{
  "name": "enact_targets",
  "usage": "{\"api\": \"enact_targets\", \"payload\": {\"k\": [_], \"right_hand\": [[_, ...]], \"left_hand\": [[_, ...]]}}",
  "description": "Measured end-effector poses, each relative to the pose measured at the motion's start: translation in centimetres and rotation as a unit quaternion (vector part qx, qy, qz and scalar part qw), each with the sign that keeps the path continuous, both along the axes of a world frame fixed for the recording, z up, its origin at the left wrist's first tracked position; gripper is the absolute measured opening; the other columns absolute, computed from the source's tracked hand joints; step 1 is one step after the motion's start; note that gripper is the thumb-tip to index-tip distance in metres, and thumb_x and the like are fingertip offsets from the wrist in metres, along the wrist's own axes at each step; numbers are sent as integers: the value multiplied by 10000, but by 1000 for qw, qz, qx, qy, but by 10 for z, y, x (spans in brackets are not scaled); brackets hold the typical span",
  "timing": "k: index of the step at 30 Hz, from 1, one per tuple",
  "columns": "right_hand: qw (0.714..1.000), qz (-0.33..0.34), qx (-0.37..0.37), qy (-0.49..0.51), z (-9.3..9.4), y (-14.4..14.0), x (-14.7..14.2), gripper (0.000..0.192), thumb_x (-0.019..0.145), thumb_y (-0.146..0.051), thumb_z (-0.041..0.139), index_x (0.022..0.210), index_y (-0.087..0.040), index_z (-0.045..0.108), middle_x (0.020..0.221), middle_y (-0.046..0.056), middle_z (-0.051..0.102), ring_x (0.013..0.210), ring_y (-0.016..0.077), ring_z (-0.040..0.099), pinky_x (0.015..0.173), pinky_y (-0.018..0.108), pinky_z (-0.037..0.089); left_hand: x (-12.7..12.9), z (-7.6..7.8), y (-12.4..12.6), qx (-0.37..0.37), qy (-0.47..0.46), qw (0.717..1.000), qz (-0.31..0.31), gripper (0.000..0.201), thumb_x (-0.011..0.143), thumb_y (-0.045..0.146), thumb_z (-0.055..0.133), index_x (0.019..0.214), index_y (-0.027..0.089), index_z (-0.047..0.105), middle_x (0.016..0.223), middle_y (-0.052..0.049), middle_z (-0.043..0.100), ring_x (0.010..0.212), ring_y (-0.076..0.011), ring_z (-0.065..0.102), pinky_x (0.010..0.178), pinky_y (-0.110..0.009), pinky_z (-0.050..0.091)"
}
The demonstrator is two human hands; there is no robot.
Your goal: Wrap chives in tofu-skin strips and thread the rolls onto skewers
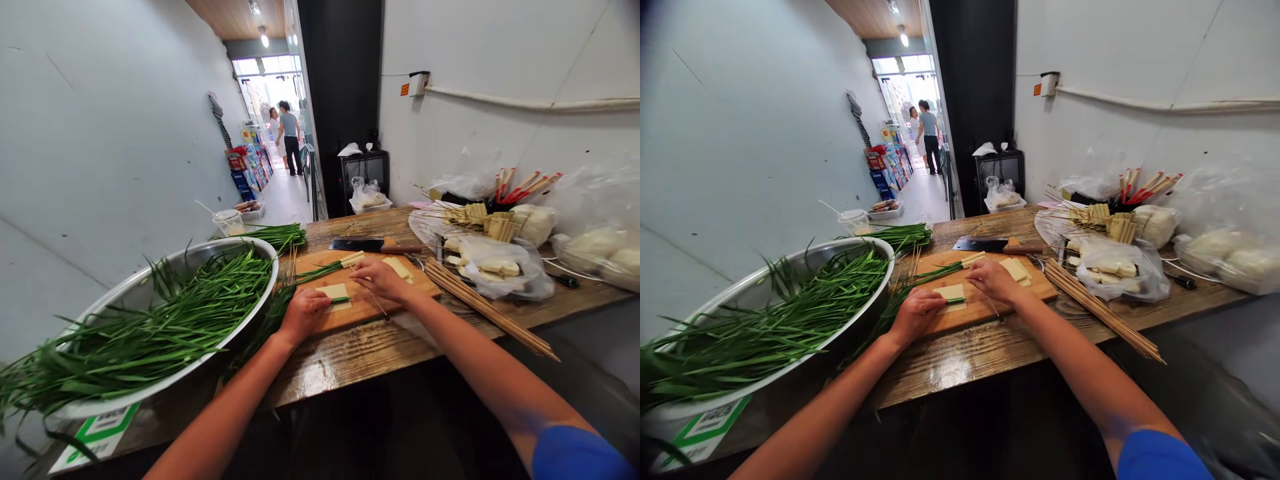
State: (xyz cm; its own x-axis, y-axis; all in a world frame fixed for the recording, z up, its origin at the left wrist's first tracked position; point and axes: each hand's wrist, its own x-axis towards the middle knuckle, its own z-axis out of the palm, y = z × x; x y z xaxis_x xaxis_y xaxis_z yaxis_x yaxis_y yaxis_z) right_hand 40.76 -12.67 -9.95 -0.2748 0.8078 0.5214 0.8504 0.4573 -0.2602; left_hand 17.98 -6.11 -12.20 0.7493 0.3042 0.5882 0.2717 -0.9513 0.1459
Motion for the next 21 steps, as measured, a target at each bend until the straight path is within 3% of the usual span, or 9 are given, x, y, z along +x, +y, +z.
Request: {"api": "enact_targets", "payload": {"k": [10,17,21], "right_hand": [[996,35,-59,-61,-13,-1,-24,186,825,-269,549,777,-185,708,804,41,624,721,121,508,637,234,336],[991,49,-97,-74,-4,-1,-22,166,806,-204,536,786,-172,698,781,37,635,714,117,523,633,226,330],[985,35,-86,-146,0,-5,-29,232,825,-184,477,700,-151,669,768,50,623,715,128,512,636,244,323]], "left_hand": [[0,6,-3,9,6,1000,11,167,838,258,540,788,237,698,765,-1,698,746,-137,569,729,-303,385],[5,3,-2,-28,-19,999,-31,206,855,238,503,790,191,693,741,-21,685,674,-120,532,666,-266,432],[3,8,-3,3,52,998,-44,226,874,197,450,841,181,672,775,-34,658,724,-134,526,690,-273,447]]}}
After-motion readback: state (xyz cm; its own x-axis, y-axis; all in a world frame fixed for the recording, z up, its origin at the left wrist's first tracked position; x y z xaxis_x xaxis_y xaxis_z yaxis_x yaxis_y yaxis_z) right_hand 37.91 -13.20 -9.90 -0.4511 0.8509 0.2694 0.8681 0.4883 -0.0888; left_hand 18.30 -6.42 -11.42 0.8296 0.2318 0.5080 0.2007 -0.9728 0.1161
